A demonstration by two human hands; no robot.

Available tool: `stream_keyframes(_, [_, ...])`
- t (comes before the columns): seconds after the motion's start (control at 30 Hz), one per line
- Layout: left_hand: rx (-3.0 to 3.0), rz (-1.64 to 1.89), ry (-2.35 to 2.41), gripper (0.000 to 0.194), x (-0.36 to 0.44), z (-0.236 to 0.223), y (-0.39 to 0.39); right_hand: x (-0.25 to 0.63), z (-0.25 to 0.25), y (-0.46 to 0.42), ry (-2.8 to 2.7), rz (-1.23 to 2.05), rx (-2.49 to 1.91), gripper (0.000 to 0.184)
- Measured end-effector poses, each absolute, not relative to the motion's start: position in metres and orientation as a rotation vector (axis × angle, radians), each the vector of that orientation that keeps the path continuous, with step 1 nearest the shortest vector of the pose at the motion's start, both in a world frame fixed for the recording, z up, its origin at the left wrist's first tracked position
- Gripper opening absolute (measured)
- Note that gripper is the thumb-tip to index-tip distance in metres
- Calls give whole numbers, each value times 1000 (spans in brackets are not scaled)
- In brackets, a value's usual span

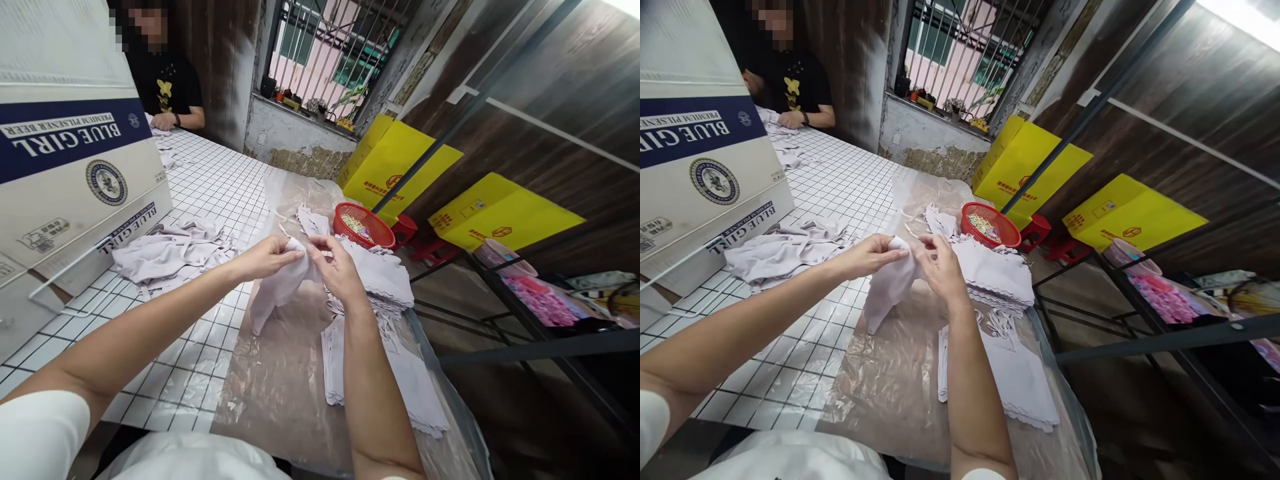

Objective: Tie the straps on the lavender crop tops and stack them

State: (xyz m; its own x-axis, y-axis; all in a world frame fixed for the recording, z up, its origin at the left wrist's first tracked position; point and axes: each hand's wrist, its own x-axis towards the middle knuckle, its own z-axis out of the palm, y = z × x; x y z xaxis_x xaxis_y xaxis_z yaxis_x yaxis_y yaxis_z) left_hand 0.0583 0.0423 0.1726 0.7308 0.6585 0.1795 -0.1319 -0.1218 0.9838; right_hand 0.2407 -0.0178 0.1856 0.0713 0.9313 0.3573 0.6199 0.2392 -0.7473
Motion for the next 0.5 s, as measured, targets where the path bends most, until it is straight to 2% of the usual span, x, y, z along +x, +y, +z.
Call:
stream_keyframes(0.07, [1578, 707, 372, 23, 61, 184, 47, 234, 199, -15, -1766, 566, -1397, 32])
stream_keyframes(0.13, [1524, 737, 324, 16, 62, 187, 49, 229, 210, -12, -1842, 550, -1379, 31])
stream_keyframes(0.27, [1322, 865, 276, 42, 58, 162, 39, 226, 222, -10, -1888, 421, -1400, 33])
stream_keyframes(0.33, [1319, 847, 271, 48, 49, 138, 29, 230, 226, -10, -1827, 411, -1380, 35])
stream_keyframes(0.5, [1801, 279, 355, 34, 8, 93, 21, 257, 238, -14, -1501, 300, -1282, 36])
